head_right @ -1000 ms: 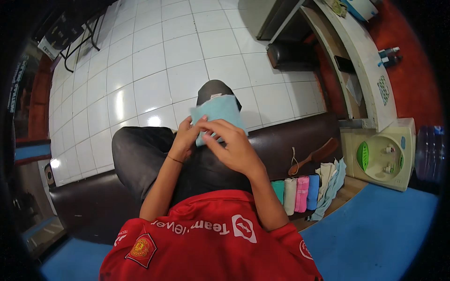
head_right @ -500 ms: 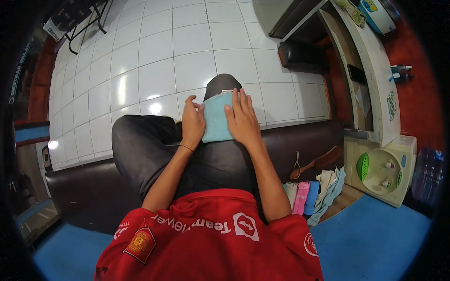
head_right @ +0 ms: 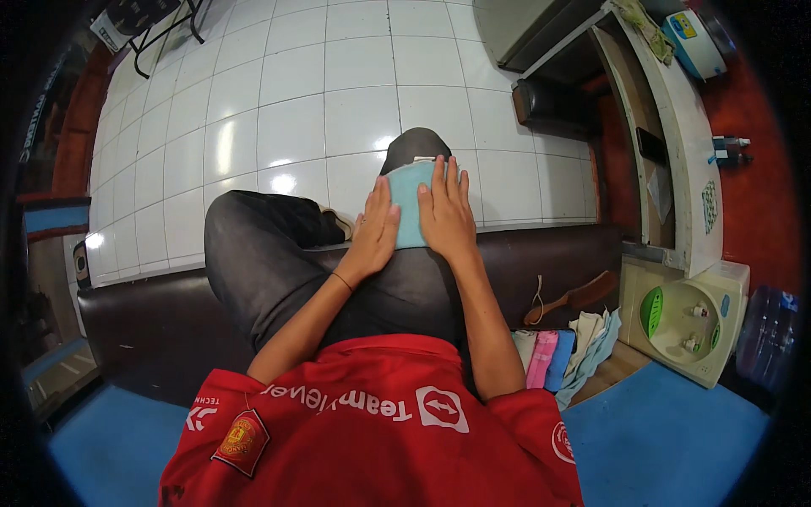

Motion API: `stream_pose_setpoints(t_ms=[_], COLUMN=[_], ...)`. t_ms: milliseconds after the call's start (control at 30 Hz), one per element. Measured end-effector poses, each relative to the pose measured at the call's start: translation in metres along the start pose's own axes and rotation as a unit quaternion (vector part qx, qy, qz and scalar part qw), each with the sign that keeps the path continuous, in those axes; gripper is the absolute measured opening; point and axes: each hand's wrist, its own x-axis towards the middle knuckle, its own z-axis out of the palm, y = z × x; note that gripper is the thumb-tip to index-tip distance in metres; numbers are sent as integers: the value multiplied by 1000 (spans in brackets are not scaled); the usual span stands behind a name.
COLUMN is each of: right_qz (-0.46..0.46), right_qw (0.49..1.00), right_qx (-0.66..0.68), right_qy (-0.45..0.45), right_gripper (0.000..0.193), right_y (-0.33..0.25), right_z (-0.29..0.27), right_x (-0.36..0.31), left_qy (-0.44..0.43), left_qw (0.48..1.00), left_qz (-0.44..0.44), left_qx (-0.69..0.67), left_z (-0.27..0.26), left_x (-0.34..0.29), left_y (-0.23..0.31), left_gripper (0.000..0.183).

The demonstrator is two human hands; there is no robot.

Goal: Brushing and folding a light blue cloth while sitting.

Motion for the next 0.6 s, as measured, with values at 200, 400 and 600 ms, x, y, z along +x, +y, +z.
stream_pose_setpoints(t_ms=[200, 400, 600], right_qz=[27, -26, 12], right_qw=[1000, 999, 989], right_qx=[2, -41, 141], right_qy=[-14, 1, -50], right_gripper=[60, 58, 59], right_y=[-5, 3, 10], right_z=[-1, 3, -6], right_x=[-3, -3, 0], left_qy=[-51, 136, 46], left_qw=[971, 979, 995], left_qz=[-225, 114, 89], left_qx=[57, -104, 24], left_z=[-24, -44, 0], left_x=[2, 39, 33], left_y=[-19, 61, 36], left_gripper=[64, 50, 44])
